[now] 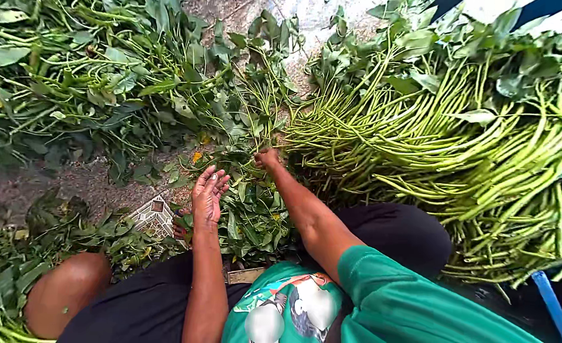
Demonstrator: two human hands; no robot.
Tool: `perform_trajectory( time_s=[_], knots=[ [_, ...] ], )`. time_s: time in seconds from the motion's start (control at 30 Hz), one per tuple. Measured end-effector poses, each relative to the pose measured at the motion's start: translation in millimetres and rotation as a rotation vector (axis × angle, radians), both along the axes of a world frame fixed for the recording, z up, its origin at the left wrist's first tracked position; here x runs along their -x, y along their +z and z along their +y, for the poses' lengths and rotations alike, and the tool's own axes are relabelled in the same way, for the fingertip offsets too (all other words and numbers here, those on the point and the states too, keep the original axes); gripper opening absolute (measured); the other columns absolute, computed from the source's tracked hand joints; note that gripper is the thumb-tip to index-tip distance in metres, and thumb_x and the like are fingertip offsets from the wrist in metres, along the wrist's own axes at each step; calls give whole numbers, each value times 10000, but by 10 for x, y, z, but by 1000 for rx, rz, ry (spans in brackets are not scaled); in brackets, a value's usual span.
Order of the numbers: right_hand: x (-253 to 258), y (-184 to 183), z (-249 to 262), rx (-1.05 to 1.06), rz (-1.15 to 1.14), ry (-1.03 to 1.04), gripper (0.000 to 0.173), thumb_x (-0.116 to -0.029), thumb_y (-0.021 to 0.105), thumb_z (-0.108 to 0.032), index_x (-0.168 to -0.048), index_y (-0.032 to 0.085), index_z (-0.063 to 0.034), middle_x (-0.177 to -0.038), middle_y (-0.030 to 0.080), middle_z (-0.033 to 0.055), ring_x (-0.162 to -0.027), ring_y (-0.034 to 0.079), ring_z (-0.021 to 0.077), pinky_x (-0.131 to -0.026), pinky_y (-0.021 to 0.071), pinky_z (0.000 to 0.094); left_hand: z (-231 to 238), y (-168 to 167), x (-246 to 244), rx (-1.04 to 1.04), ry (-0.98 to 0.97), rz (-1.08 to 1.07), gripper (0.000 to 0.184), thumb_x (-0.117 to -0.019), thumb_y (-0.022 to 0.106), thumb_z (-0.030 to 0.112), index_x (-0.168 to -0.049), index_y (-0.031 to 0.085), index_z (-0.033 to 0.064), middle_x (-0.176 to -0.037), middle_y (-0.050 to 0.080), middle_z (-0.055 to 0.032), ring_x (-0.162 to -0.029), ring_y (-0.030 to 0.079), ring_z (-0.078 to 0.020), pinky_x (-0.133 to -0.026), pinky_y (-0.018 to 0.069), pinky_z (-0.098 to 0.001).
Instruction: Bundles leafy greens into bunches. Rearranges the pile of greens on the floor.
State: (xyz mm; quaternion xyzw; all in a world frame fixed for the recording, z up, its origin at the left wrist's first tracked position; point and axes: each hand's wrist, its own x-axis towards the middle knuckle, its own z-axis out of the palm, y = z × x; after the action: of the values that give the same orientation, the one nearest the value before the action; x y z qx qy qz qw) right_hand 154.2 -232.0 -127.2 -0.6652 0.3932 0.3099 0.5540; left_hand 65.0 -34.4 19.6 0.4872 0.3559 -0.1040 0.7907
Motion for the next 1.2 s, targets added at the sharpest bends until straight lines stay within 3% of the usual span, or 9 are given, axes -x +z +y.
perform_trajectory(
  time_s=[0.1, 0.27, 0.37, 0.67, 0.83, 0.93, 1.0, 1.1, 1.2],
  knots=[
    [-48, 163, 114, -105, -37, -13, 375, -1031, 645, -200, -1340, 583, 2, -1101, 684, 152, -810, 643, 172, -709, 539, 334, -12, -92, -9, -13, 12, 26, 277, -1083, 461, 61, -1332, 583, 55, -1161, 696, -132, -956, 719, -240, -818, 605, -372],
    [515, 619, 430, -179, -262, 294, 267, -1032, 616, -110, -1217, 609, 82, -1037, 670, 195, -802, 687, 219, -764, 604, 381, 6, -125, 37, -312, -173, -13, 275, -1066, 544, 106, -1319, 639, 63, -1268, 686, -89, -988, 694, -153, -812, 568, -312],
    [1140, 976, 593, -279, -309, 375, 234, -1043, 597, -101, -1199, 592, 74, -1037, 659, 187, -806, 696, 223, -771, 615, 392, 23, -215, 17, -474, -205, 3, 242, -1058, 557, 105, -1246, 692, 32, -1129, 729, -80, -823, 645, -81, -679, 501, -239],
    [1456, 895, 477, -210, -356, 757, 342, -1027, 619, -238, -1197, 657, 57, -1095, 698, 193, -981, 695, 241, -944, 557, 408, 87, -246, 52, -633, -347, 3, 250, -1027, 655, 252, -1206, 718, 89, -1036, 707, -70, -737, 596, -118, -652, 500, -306],
    [1090, 1040, 577, -441, -327, 311, 548, -1057, 533, -380, -1439, 526, 13, -1385, 596, 210, -1248, 598, 275, -1056, 494, 465, 19, -244, 13, -603, -412, -18, 183, -994, 679, 109, -1136, 709, -3, -973, 708, -112, -796, 645, -159, -738, 547, -349],
    [832, 1144, 775, -324, -440, 74, 433, -1064, 556, -374, -1293, 621, -13, -1133, 685, 150, -961, 665, 204, -848, 566, 425, -22, -254, 29, -633, -447, -17, 212, -1009, 667, 155, -1143, 708, -3, -986, 714, -137, -823, 669, -196, -785, 564, -397],
    [759, 1110, 839, -247, -565, 16, 307, -1042, 607, -189, -1209, 631, 67, -1067, 701, 181, -940, 690, 217, -872, 584, 412, 53, -198, 48, -663, -410, -40, 258, -1035, 631, 221, -1171, 687, 9, -992, 702, -133, -808, 657, -194, -761, 563, -403],
    [972, 1071, 631, -94, -810, 456, 233, -1003, 636, -103, -1071, 682, 116, -1044, 705, 233, -971, 710, 293, -933, 575, 448, 219, -89, -11, -675, -131, -116, 202, -1033, 610, 147, -1128, 680, -17, -942, 705, -82, -743, 648, -119, -693, 566, -298],
    [1285, 1031, 322, -31, -718, 800, 228, -1013, 608, -107, -1062, 705, 94, -1062, 696, 255, -1031, 690, 376, -983, 532, 526, 395, 19, -61, -668, 45, -175, 164, -1038, 587, 98, -1119, 663, -22, -908, 702, -45, -719, 655, -77, -661, 561, -239]
  ],
)
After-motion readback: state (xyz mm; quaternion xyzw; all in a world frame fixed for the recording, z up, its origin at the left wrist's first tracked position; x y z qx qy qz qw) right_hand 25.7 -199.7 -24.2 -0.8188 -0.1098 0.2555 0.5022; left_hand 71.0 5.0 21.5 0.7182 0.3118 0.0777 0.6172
